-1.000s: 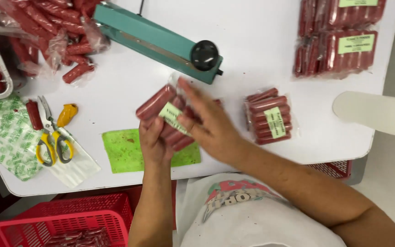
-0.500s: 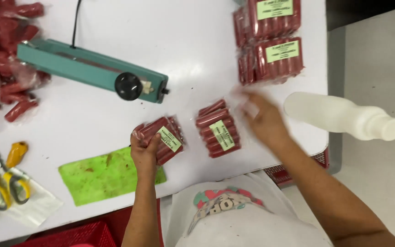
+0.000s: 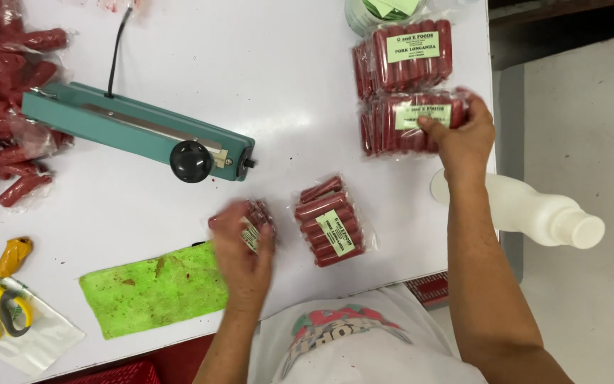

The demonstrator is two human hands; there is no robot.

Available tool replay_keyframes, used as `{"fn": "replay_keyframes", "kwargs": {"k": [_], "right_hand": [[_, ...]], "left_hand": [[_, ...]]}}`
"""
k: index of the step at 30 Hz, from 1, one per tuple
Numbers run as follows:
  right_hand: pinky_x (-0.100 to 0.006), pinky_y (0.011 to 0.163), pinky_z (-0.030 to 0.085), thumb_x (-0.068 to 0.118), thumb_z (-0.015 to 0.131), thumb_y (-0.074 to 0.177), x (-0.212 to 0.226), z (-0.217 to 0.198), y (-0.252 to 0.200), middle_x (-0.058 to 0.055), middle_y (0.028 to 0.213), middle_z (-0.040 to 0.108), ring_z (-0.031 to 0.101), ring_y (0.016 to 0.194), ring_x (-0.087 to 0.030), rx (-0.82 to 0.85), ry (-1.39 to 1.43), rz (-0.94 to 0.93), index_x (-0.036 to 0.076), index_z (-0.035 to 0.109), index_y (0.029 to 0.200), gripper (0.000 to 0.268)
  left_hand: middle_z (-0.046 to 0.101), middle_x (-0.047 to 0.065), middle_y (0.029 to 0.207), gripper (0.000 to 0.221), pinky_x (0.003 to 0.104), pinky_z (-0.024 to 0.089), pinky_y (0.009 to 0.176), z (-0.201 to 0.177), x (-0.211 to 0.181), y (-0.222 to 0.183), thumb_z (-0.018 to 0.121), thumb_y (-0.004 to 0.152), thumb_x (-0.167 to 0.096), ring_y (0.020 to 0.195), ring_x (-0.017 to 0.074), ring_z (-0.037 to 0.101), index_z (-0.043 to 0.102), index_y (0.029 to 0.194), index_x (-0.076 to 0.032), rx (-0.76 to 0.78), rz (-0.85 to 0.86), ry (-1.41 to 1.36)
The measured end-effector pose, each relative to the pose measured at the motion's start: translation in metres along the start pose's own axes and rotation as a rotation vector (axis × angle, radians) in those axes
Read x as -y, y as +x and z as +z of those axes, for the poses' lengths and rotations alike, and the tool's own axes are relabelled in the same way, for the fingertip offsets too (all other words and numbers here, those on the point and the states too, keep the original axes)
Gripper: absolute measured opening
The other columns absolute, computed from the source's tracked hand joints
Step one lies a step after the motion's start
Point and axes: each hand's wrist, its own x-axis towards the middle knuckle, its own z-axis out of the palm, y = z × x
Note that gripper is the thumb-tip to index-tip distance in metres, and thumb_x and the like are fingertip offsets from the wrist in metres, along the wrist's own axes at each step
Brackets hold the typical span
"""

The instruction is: The person repeatedly picks up small plastic bags of pork longganisa, places them into a handheld heat-sealing machine, seals the bags, and then sets the sealed packages aside on the table or into a red basket. The process is repeated for multiple bags throughout the clip.

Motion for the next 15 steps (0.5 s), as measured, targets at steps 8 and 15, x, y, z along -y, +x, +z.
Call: {"fn": "replay_keyframes", "kwargs": {"k": [8,15], "right_hand": [[-0.035,0.094,0.049,0.024,0.091,0.079,0.106,-0.023,-0.150,-0.012,0.118,0.051,0.058,0.105,-0.027,0.225,0.179,-0.381,0.003,0.060,0.116,0.053],[-0.036,0.093,0.054,0.048,0.078,0.070,0.140,0.039,-0.175,-0.014,0.149,0.043,0.055,0.123,-0.027,0.920,0.697,0.007,0.005,0.043,0.144,0.091]], "left_hand": [[0.053,0.020,0.141,0.091,0.063,0.042,0.105,0.076,-0.061,-0.002,0.065,0.084,-0.071,0.125,0.0383,0.056,0.030,0.146,-0.015,0.599,-0.900,-1.563],[0.076,0.011,0.097,0.032,0.041,0.058,0.090,0.018,0.009,0.002,0.076,0.089,-0.033,0.093,0.0241,0.074,0.070,0.109,-0.008,0.378,-0.866,-1.920]]}}
